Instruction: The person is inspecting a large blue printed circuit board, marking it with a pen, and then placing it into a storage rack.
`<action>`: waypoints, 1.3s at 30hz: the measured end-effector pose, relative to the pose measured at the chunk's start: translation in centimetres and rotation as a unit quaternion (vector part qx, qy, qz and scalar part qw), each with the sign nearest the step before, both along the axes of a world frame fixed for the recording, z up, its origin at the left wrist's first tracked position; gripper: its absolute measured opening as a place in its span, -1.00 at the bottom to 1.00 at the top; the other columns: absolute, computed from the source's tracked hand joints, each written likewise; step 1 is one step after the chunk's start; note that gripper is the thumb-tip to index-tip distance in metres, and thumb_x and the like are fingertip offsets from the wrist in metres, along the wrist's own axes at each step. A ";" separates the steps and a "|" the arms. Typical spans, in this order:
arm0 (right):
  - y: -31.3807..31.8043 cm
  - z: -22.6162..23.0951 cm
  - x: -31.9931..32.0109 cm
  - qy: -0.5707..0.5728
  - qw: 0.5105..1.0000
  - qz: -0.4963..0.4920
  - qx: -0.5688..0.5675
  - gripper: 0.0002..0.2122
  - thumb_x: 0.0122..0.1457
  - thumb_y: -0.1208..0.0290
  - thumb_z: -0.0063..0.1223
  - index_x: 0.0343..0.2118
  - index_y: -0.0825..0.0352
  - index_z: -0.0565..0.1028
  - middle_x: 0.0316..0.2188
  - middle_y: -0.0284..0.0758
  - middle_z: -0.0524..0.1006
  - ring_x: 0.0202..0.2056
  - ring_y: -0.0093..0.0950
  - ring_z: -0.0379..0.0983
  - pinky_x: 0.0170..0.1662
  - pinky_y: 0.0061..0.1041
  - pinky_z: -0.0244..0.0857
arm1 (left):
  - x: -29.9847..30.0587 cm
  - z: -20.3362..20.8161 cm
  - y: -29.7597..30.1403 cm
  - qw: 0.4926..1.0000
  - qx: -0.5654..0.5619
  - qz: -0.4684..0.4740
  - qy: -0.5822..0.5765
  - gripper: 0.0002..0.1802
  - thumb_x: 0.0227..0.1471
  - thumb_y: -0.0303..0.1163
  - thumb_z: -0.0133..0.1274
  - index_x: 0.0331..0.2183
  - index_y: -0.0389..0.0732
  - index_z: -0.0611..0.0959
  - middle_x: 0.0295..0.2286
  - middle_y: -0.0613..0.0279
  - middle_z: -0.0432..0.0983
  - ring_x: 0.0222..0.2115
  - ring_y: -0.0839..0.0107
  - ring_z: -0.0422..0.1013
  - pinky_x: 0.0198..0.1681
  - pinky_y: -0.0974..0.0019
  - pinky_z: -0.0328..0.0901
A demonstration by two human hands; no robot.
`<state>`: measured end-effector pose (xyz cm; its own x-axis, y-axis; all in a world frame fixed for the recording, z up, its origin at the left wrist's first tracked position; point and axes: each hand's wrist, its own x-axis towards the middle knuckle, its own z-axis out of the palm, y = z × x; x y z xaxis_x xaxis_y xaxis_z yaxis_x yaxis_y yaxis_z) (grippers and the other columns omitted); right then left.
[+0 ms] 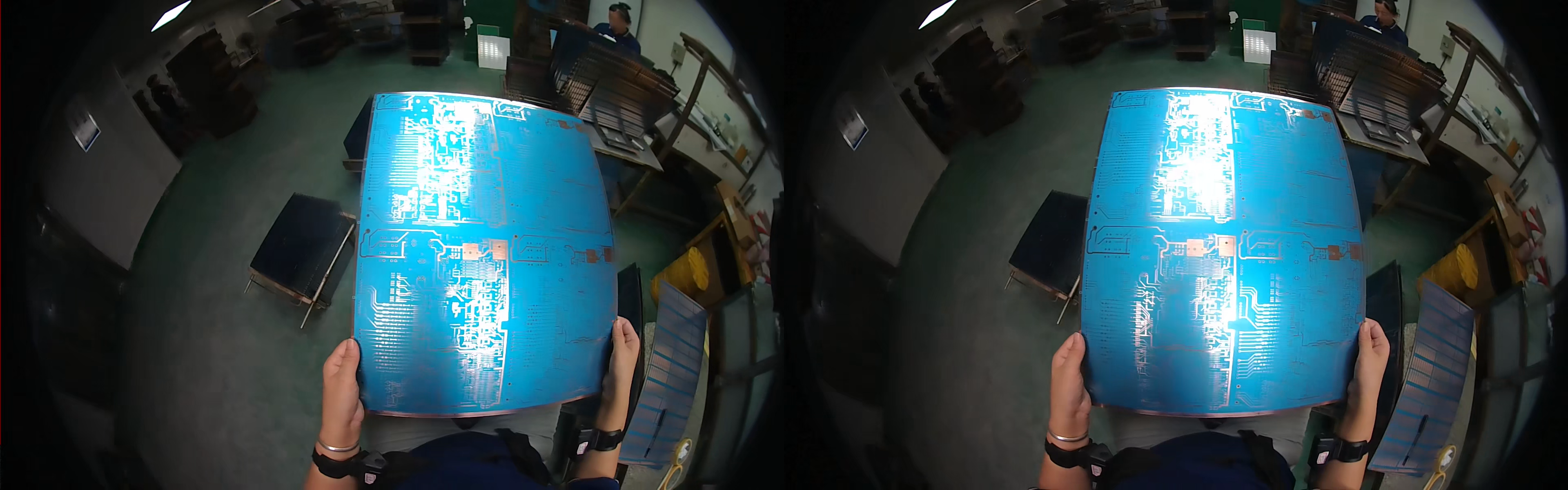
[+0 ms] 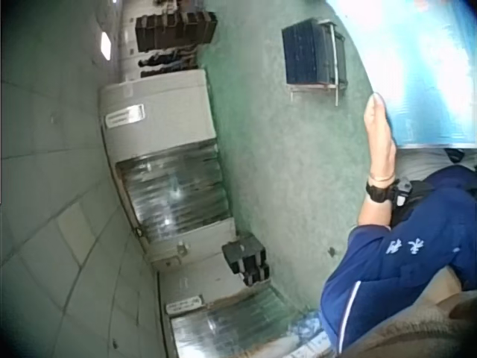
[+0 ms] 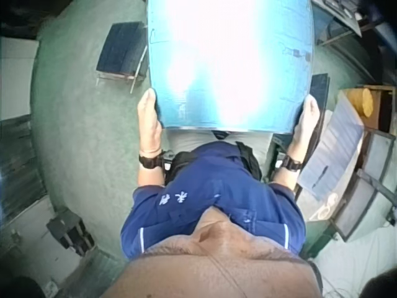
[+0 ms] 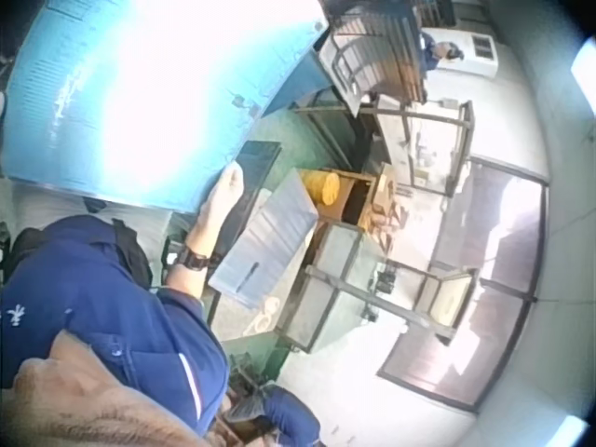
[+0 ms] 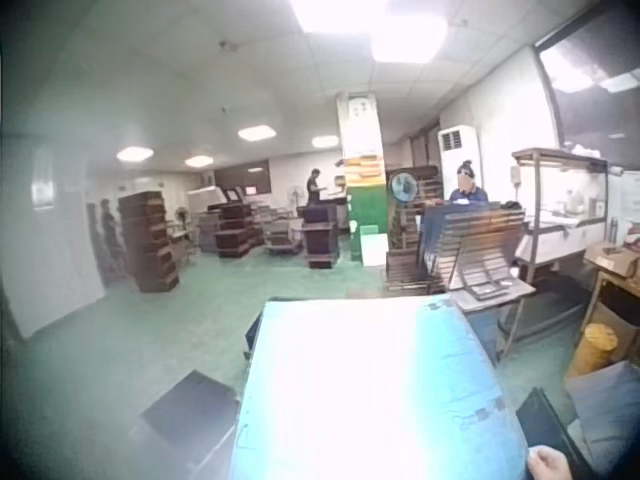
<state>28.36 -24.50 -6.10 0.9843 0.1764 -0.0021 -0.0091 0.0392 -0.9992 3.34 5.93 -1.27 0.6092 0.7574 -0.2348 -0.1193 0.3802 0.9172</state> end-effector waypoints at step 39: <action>1.5 3.9 -2.9 0.049 0.977 0.120 0.167 -0.76 0.17 0.30 -0.15 -0.32 0.42 0.39 -0.45 -0.38 0.45 -0.41 -0.68 0.34 -0.31 -0.71 0.21 | -2.3 -0.4 1.8 0.992 0.038 0.112 0.051 -0.71 0.08 -0.26 -0.12 -0.32 -0.32 0.49 -0.38 0.25 0.43 -0.34 0.49 0.33 -0.21 0.44 0.19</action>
